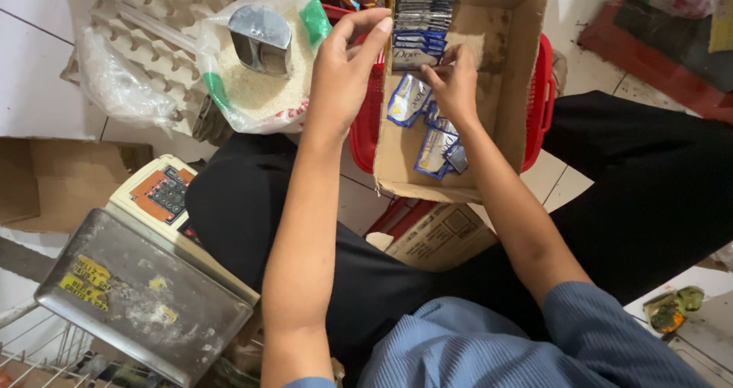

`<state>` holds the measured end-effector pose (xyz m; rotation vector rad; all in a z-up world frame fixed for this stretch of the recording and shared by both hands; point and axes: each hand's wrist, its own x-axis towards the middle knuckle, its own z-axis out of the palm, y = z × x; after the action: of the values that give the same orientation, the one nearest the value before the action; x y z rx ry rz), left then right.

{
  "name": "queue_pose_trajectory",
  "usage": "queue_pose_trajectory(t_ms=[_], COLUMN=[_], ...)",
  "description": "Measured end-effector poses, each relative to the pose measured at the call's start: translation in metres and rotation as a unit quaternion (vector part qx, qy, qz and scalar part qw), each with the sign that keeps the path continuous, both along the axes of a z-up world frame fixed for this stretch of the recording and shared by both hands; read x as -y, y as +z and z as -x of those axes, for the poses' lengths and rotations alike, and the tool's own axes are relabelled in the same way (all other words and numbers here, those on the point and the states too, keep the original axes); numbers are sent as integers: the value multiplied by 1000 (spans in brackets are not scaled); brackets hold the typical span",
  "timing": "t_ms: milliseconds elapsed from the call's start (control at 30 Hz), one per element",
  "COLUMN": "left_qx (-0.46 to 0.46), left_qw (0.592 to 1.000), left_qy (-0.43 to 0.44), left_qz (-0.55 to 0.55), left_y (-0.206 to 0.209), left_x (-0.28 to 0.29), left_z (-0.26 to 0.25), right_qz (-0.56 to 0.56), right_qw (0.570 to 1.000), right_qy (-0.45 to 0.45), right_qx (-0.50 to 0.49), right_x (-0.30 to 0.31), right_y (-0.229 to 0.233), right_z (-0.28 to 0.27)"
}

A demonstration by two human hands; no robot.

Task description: The person sits on the floor and organizes small sachets of Dove soap, taking them from a red basket and arranging them into a cardboard box. The person then handles a large bag of nuts, placing a small portion into a plastic bag and weighing it on a digital scale.

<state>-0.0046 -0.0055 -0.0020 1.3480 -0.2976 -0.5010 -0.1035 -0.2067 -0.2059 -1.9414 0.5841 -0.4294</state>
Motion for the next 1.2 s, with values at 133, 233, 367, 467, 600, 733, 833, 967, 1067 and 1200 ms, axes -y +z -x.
queue_pose_trajectory(t_ms=[133,233,367,467,600,733,833,967,1067,1200], left_qx=[-4,0,2,3,3,24,49,176,133,140], left_qw=[1000,1000,1000,1000,1000,999,996,974,984,964], left_qy=[-16,-20,-19,-14,-10,-14,-28,-36,-58,-94], left_qz=[21,16,-5,-6,-2,-23,-74,-139,-105,-205], left_y=[-6,-10,-11,-12,-14,-17,-21,-30,-28,-14], left_x=[5,7,9,10,10,7,4,7,15,12], left_z=[3,5,9,13,15,15,15,21,32,37], right_qz=[41,115,160,264,225,118,-4,-34,12,-95], right_qw=[998,986,961,950,959,977,983,980,969,971], right_qy=[-6,34,126,105,90,135,173,192,246,218], right_qx=[-53,-114,-187,-129,-148,-114,-64,-46,13,17], right_x=[11,27,17,-16,-28,-7,0,2,-1,3], right_y=[-6,-11,5,28,37,46,87,177,215,204], right_z=[6,17,24,32,30,23,14,16,17,21])
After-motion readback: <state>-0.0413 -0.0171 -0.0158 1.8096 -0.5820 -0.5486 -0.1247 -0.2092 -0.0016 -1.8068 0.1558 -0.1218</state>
